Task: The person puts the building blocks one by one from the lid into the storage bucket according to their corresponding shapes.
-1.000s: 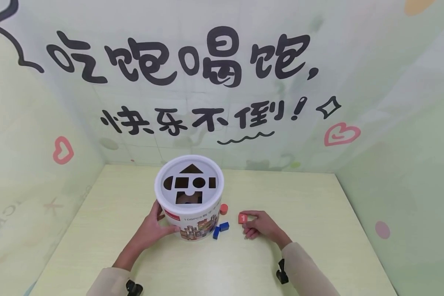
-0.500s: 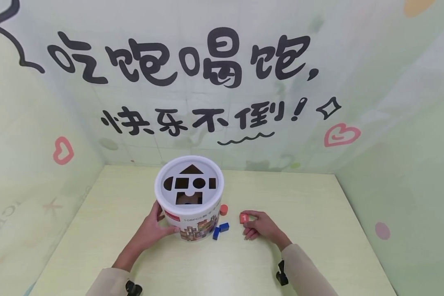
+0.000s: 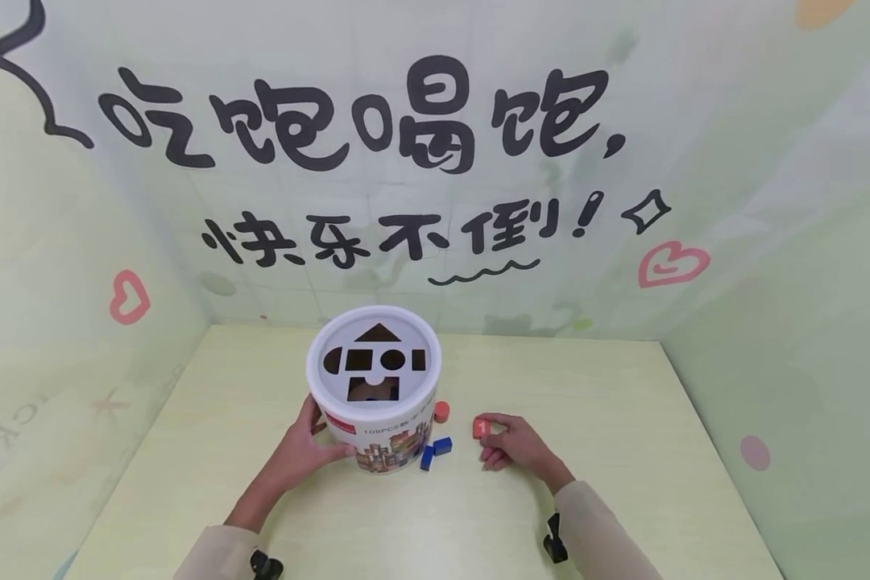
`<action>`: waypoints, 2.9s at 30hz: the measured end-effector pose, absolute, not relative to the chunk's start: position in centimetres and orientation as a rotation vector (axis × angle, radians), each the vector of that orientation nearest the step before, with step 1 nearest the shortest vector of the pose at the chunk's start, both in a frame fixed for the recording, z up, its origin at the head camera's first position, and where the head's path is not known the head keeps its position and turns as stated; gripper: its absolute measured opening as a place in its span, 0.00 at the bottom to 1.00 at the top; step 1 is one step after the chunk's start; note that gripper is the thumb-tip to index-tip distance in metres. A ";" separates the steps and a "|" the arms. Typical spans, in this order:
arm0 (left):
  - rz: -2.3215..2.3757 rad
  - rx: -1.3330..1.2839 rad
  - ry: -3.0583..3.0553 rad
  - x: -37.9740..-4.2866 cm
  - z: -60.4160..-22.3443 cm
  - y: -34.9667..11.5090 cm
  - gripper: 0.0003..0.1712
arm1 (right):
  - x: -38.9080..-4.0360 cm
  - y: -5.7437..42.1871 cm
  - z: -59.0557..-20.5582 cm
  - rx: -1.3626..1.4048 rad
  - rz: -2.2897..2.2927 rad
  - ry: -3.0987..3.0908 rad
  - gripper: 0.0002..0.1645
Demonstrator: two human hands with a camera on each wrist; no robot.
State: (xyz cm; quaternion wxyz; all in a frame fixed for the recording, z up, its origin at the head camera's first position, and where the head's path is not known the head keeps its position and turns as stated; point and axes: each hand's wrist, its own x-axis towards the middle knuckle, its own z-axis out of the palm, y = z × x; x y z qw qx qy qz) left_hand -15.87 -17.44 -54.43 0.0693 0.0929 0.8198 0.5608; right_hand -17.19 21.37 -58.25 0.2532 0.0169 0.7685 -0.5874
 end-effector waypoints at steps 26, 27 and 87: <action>1.948 0.482 2.434 -14.6 -51.1 -15.4 0.78 | -17.1 21.2 -58.4 0.045 -1.579 2.110 0.31; 1.946 0.474 2.434 -14.6 -51.0 -15.4 0.78 | -17.1 21.2 -58.4 0.043 -1.578 2.114 0.31; 1.781 0.353 2.568 -15.4 -53.6 -16.0 0.77 | -17.8 21.0 -56.6 -0.017 -1.572 2.129 0.26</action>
